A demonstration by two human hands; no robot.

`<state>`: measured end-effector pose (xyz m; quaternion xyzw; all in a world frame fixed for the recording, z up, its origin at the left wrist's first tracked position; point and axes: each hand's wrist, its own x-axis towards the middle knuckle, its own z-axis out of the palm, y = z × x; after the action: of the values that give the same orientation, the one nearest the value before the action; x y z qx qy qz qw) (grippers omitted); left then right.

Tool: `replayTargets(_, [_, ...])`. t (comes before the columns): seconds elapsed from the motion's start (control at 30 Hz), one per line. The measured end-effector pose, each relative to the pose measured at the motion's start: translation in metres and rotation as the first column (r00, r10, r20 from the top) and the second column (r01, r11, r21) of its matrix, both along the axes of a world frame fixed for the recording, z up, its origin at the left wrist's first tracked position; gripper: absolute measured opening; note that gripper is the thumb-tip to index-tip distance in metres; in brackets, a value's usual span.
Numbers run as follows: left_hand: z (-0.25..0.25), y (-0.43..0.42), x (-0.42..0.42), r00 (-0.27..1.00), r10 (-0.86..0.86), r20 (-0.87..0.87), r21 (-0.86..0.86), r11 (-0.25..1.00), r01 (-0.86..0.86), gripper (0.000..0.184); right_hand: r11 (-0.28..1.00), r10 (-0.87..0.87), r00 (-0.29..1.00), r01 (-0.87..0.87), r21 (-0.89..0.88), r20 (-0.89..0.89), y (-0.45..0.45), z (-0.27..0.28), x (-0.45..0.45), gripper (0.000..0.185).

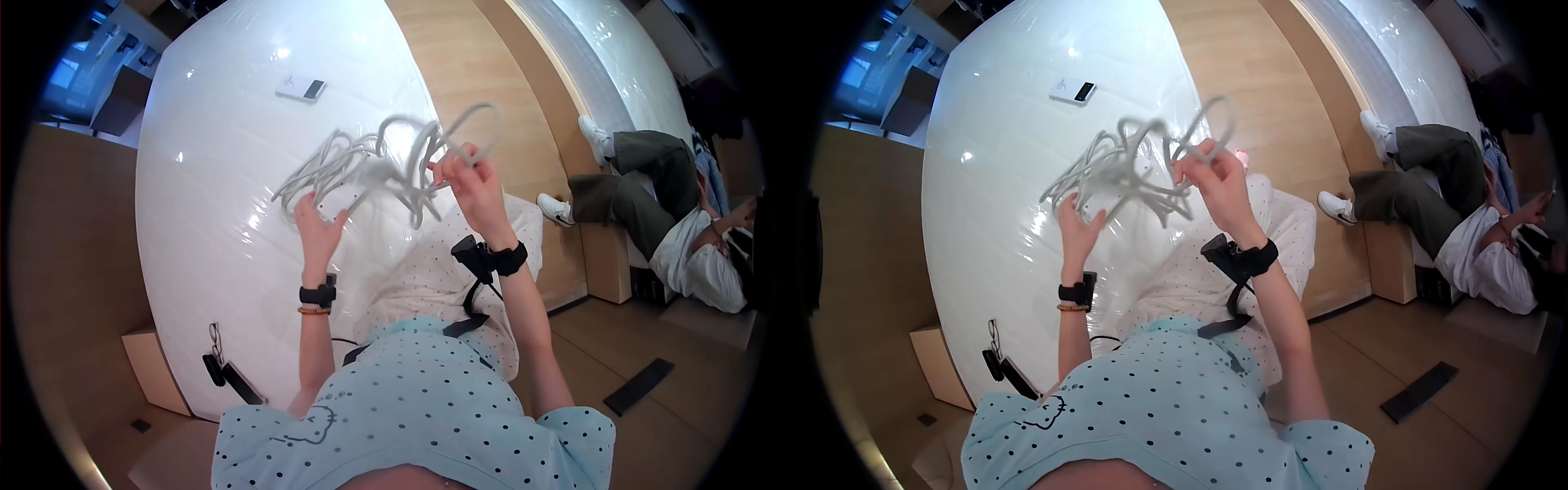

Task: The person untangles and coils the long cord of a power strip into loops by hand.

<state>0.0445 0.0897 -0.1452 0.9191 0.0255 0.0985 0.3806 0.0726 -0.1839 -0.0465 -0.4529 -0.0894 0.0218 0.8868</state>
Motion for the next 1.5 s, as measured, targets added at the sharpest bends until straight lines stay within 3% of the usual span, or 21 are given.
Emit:
replayTargets(0.03, [0.005,0.004,0.007,0.999,0.031,0.018,0.036,0.999,-0.031,0.07,0.993,0.045,0.997,-0.051,0.103,0.059,-0.003,0.002,0.002,0.009])
replayTargets(0.17, [0.017,0.009,0.034,0.992,-0.023,0.127,0.343,0.939,-0.022,0.072,0.997,-0.067,0.996,0.064,-0.04,-0.061,0.002,0.025,-0.012,0.017])
replayTargets(0.23, [0.004,0.01,0.049,0.993,-0.054,0.105,0.439,0.899,0.003,0.072,0.989,-0.09,0.995,0.085,-0.119,-0.036,0.002,0.029,-0.015,0.02])
replayTargets(0.33, [-0.015,0.002,0.057,0.992,0.077,-0.097,0.448,0.894,-0.026,0.059,0.995,-0.084,0.996,0.086,-0.051,0.043,0.002,0.032,-0.018,0.024])
replayTargets(0.43, [0.002,-0.001,0.063,0.927,0.152,-0.344,0.325,0.945,-0.034,0.046,0.995,-0.074,0.996,0.071,0.064,0.048,-0.004,0.044,-0.023,0.023])
replayTargets(0.57, [-0.009,0.024,0.06,0.965,0.0,-0.264,-0.141,0.989,-0.039,0.033,0.983,-0.101,0.994,0.094,0.161,0.04,-0.022,0.037,-0.018,0.024])
replayTargets(0.63, [0.045,0.026,0.058,0.947,0.011,-0.321,-0.309,0.944,-0.116,0.031,0.964,-0.146,0.989,0.146,0.223,-0.017,-0.027,0.037,-0.019,0.026])
replayTargets(0.7, [0.084,0.033,0.056,0.961,0.198,-0.191,-0.504,0.821,-0.269,0.027,0.96,-0.139,0.989,0.121,0.251,0.054,-0.027,0.043,-0.017,0.026])
replayTargets(0.8, [0.149,0.047,0.054,0.958,0.256,0.128,-0.658,0.744,-0.111,0.021,0.892,-0.051,0.999,0.052,0.448,-0.015,-0.025,0.03,-0.018,0.024])
replayTargets(0.87, [0.187,0.048,0.051,0.951,0.194,0.24,-0.697,0.716,0.03,0.023,0.893,-0.038,0.995,0.075,0.444,-0.092,-0.017,0.02,-0.019,0.021])
replayTargets(0.97, [0.201,0.03,0.049,0.974,0.027,0.227,-0.49,0.867,0.09,0.027,0.856,-0.006,0.987,0.089,0.51,-0.162,-0.001,0.009,-0.021,0.02])
replayTargets(1.03, [0.169,0.02,0.046,0.983,-0.181,0.039,-0.454,0.873,0.179,0.047,0.847,-0.02,0.976,0.132,0.516,-0.217,0.006,0.005,-0.023,0.019])
replayTargets(1.07, [0.141,0.011,0.037,0.973,-0.216,0.086,-0.237,0.944,0.23,0.061,0.842,-0.025,0.969,0.152,0.518,-0.244,0.008,0.004,-0.024,0.019])
replayTargets(1.1, [0.148,-0.013,0.018,0.939,-0.269,-0.213,-0.241,0.946,0.216,0.07,0.828,-0.025,0.963,0.17,0.534,-0.269,0.009,0.005,-0.025,0.018])
replayTargets(1.13, [0.119,-0.024,0.005,0.915,-0.38,-0.138,-0.284,0.9,0.33,0.072,0.828,-0.028,0.965,0.169,0.535,-0.261,0.009,0.006,-0.025,0.018])
replayTargets(1.2, [0.104,-0.033,-0.013,0.716,-0.664,-0.215,0.021,0.73,0.683,0.064,0.828,-0.037,0.968,0.17,0.535,-0.25,0.008,0.008,-0.026,0.017])
replayTargets(1.27, [0.102,-0.031,-0.023,0.606,-0.751,-0.26,-0.165,0.653,0.739,0.051,0.848,-0.02,0.982,0.116,0.517,-0.188,0.006,0.009,-0.026,0.016])
replayTargets(1.3, [0.105,-0.032,-0.025,0.549,-0.79,-0.272,-0.257,0.61,0.75,0.045,0.858,-0.007,0.988,0.087,0.507,-0.157,0.005,0.01,-0.027,0.016])
replayTargets(1.4, [0.141,-0.042,-0.021,0.778,-0.486,-0.399,-0.485,0.831,0.271,0.033,0.923,-0.032,0.998,0.053,0.381,-0.063,0.004,0.007,-0.025,0.019])
replayTargets(1.43, [0.149,-0.049,-0.021,0.901,-0.314,-0.298,-0.393,0.901,0.184,0.031,0.94,-0.006,0.999,0.02,0.34,-0.041,0.004,0.007,-0.025,0.02])
replayTargets(1.5, [0.15,-0.054,-0.014,0.901,-0.4,-0.166,-0.444,0.846,0.294,0.029,0.965,0.048,0.999,-0.045,0.257,-0.003,0.008,0.011,-0.028,0.023])
